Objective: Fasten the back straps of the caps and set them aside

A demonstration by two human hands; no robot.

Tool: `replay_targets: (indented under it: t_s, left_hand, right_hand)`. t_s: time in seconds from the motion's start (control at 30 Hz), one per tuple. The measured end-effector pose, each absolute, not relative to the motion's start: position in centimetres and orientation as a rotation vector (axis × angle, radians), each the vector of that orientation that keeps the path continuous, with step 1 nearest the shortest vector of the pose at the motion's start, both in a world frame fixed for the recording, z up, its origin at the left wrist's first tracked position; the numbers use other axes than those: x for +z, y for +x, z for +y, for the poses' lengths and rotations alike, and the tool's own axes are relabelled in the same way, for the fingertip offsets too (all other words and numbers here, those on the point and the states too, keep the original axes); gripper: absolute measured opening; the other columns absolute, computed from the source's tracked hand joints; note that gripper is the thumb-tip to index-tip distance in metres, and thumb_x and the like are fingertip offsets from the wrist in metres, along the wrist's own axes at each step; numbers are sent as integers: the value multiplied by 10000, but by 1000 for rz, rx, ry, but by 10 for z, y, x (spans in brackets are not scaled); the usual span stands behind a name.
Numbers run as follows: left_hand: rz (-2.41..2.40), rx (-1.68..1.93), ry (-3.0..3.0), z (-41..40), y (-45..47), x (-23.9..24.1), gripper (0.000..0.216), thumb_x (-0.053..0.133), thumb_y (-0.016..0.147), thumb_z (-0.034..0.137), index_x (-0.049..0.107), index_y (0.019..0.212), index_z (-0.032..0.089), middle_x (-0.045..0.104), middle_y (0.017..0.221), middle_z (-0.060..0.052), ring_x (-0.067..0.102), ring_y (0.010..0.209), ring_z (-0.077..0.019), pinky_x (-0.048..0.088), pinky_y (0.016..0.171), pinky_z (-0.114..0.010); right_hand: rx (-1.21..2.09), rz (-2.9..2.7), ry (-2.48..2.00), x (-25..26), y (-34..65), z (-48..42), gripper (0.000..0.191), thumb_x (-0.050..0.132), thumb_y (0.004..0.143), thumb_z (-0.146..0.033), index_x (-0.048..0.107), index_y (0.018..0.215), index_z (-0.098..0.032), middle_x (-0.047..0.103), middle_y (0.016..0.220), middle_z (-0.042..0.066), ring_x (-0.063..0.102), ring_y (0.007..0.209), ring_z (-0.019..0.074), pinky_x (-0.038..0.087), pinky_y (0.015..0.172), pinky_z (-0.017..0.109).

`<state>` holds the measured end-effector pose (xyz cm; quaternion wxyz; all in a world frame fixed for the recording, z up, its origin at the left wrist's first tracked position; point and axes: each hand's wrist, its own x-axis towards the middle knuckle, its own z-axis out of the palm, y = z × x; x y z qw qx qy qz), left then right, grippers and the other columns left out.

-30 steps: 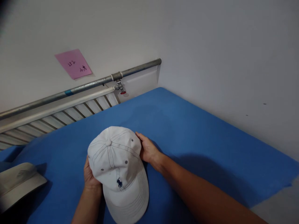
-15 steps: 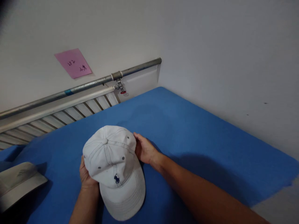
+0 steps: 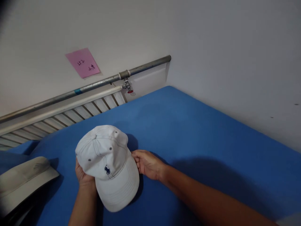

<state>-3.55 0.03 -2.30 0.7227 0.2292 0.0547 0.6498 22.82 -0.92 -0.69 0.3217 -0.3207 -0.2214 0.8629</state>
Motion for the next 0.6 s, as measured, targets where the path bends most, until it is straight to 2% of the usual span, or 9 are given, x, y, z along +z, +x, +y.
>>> replay_targets:
  t_s: [0.13,0.3,0.33,0.47,0.6]
  left_hand:
    - [161,1483,442,4,-43,-27,400,360,917,271,653,1189,254,708,1116,-22,596,1146,-169,386,1041,-304]
    - [64,1363,450,9,-36,-31,414,343,927,235,625,1229,200,660,1207,-59,529,1225,-166,291,1101,-317]
    - [67,1352,441,11,-33,-32,415,338,932,228,622,1232,185,652,1219,-70,517,1237,-170,285,1105,-320]
    - [72,1389,396,12,-18,-27,434,291,947,181,636,1208,153,677,1172,-94,554,1198,-167,339,1078,-304]
    - [50,1455,422,-1,-11,-13,448,307,914,159,600,1251,175,670,1191,-84,576,1173,-165,387,1049,-308]
  right_hand:
    - [2243,-434,-833,-5,217,-23,82,651,654,-190,602,716,-166,648,707,6,610,649,135,458,636,273]
    - [2059,-276,-967,-6,211,-24,31,615,706,-193,613,683,-173,609,655,-3,567,619,129,428,611,269]
    - [2026,-260,-987,-5,212,-21,68,594,727,-192,613,664,-173,608,647,-1,561,615,128,426,614,269]
    - [1971,-199,-983,-1,219,-10,178,546,799,-213,627,646,-169,615,620,6,564,589,127,441,643,274]
    - [2069,-141,-948,3,224,-5,203,554,818,-270,638,668,-163,632,615,12,591,587,133,461,671,278]
